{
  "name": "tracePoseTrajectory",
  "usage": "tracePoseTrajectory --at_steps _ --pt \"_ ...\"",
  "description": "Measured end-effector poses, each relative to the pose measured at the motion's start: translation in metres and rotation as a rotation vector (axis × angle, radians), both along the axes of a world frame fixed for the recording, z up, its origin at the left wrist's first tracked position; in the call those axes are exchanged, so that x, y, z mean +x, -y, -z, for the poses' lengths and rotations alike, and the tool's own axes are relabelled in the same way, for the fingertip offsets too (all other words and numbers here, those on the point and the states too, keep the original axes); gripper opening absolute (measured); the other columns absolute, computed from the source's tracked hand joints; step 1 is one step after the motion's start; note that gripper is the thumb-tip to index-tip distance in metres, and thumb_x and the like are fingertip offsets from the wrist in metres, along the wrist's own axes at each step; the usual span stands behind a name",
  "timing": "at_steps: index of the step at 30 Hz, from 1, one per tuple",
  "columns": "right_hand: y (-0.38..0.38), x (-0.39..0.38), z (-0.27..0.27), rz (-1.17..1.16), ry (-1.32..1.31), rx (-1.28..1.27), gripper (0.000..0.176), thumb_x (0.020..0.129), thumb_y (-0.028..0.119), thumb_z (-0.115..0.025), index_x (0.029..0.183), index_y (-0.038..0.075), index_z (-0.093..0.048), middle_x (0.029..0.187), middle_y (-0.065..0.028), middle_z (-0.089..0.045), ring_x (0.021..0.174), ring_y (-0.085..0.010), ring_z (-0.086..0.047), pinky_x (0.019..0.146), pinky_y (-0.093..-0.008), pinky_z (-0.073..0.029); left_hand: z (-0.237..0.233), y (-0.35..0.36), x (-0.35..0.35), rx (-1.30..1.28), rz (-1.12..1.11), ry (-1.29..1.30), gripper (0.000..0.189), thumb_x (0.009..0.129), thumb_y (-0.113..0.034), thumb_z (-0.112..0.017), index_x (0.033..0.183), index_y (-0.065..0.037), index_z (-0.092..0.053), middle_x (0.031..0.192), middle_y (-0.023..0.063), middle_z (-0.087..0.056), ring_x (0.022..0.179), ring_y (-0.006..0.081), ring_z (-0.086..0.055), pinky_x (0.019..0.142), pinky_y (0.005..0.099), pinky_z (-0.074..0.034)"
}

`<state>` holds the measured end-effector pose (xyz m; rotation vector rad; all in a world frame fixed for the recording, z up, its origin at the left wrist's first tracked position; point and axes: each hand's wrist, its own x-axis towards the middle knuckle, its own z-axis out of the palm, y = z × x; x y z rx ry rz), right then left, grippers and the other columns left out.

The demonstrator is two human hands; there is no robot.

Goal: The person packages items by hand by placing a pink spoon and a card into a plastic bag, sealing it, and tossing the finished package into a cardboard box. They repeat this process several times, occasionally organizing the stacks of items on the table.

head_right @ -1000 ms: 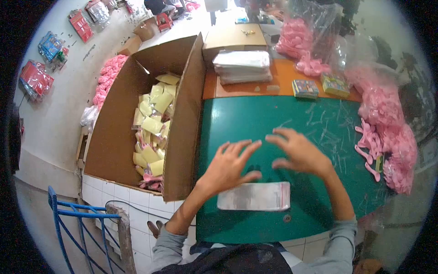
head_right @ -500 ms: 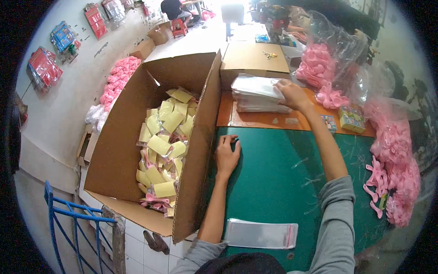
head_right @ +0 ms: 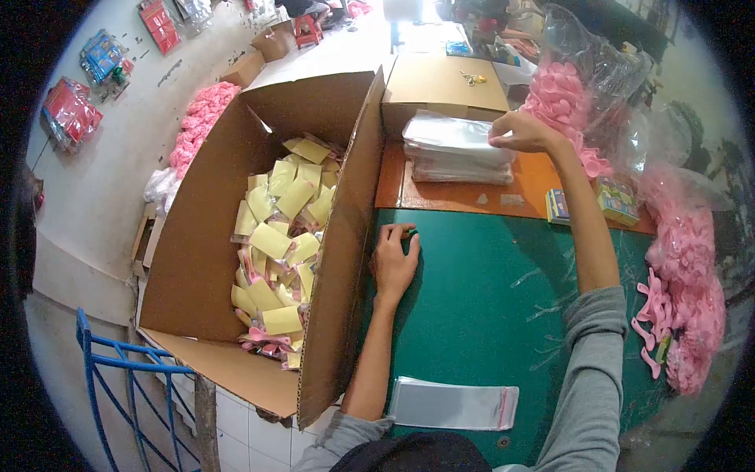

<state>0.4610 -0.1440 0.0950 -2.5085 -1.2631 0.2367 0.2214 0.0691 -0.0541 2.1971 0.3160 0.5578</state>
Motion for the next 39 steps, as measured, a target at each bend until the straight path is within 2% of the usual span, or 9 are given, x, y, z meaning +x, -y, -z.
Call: tracePoseTrajectory --at_steps 4,8,11,14,20,24,28,37,39 --pt "-0.006 -0.008 0.006 0.089 0.111 0.021 0.033 0.078 0.032 -0.066 0.090 0.002 -0.065 0.087 -0.0156 -0.065 0.079 -0.0308 -0.062 0.074 -0.0367 -0.048 -0.005 0.001 -0.002 -0.031 0.011 -0.013 0.020 0.083 -0.020 -0.060 0.100 -0.010 -0.061 0.102 0.0082 -0.056 0.090 0.0263 -0.061 0.075 0.0386 -0.048" --pt "-0.013 -0.012 0.015 0.047 0.326 -0.049 0.045 0.068 0.036 -0.075 0.093 0.001 -0.064 0.094 -0.0162 -0.064 0.089 -0.0321 -0.061 0.080 -0.0386 -0.047 -0.008 0.001 -0.002 -0.031 0.011 -0.018 0.020 0.083 -0.019 -0.060 0.100 -0.010 -0.061 0.102 0.0081 -0.056 0.090 0.0264 -0.061 0.075 0.0383 -0.048" --pt "-0.016 -0.015 0.019 0.040 0.397 -0.053 0.041 0.066 0.027 -0.077 0.093 0.000 -0.061 0.094 -0.0159 -0.062 0.086 -0.0323 -0.060 0.077 -0.0384 -0.048 -0.008 0.001 -0.002 -0.034 0.007 -0.014 0.020 0.083 -0.019 -0.060 0.100 -0.010 -0.061 0.102 0.0081 -0.056 0.090 0.0268 -0.061 0.076 0.0384 -0.048" --pt "-0.022 -0.021 0.014 0.115 0.364 -0.137 0.045 0.065 0.033 -0.076 0.094 0.001 -0.062 0.097 -0.0169 -0.062 0.093 -0.0325 -0.059 0.082 -0.0390 -0.047 -0.009 0.001 -0.003 -0.031 0.007 -0.015 0.019 0.083 -0.019 -0.060 0.100 -0.010 -0.061 0.102 0.0084 -0.056 0.090 0.0276 -0.061 0.076 0.0389 -0.048" --pt "-0.018 -0.012 0.012 -0.002 0.386 -0.173 0.036 0.069 0.026 -0.072 0.092 0.001 -0.063 0.094 -0.0182 -0.063 0.089 -0.0328 -0.060 0.079 -0.0385 -0.048 -0.006 0.001 -0.002 -0.023 0.001 -0.010 0.019 0.083 -0.019 -0.060 0.100 -0.010 -0.061 0.102 0.0095 -0.056 0.091 0.0288 -0.060 0.077 0.0394 -0.048" --pt "-0.011 0.002 0.006 -0.043 0.207 -0.065 0.020 0.075 0.018 -0.065 0.080 -0.001 -0.065 0.076 -0.0194 -0.063 0.072 -0.0330 -0.062 0.067 -0.0387 -0.049 -0.001 -0.001 0.000 0.001 0.012 0.007 0.018 0.085 -0.022 -0.057 0.100 -0.012 -0.059 0.103 0.0065 -0.054 0.090 0.0299 -0.059 0.072 0.0424 -0.048" --pt "-0.007 0.007 0.006 -0.028 0.165 0.005 0.018 0.077 0.015 -0.061 0.080 -0.002 -0.064 0.074 -0.0207 -0.061 0.066 -0.0326 -0.061 0.064 -0.0390 -0.047 0.000 -0.001 0.000 -0.016 0.010 -0.007 0.019 0.085 -0.022 -0.058 0.100 -0.011 -0.059 0.103 0.0067 -0.054 0.090 0.0298 -0.059 0.072 0.0424 -0.049" --pt "-0.028 -0.013 -0.001 0.122 0.260 -0.149 0.024 0.077 0.022 -0.064 0.071 -0.002 -0.061 0.073 -0.0206 -0.061 0.071 -0.0356 -0.060 0.068 -0.0423 -0.048 -0.004 0.000 -0.002 0.011 0.002 -0.017 0.019 0.084 -0.022 -0.058 0.100 -0.012 -0.058 0.103 0.0069 -0.054 0.090 0.0298 -0.059 0.072 0.0422 -0.049" --pt "-0.039 -0.007 0.010 0.088 0.409 -0.057 0.015 0.077 0.015 -0.063 0.082 0.001 -0.063 0.083 -0.0186 -0.064 0.080 -0.0363 -0.061 0.076 -0.0426 -0.048 -0.002 0.001 -0.001 0.005 0.004 -0.017 0.019 0.084 -0.022 -0.058 0.101 -0.012 -0.058 0.103 0.0068 -0.054 0.090 0.0298 -0.059 0.072 0.0424 -0.049"
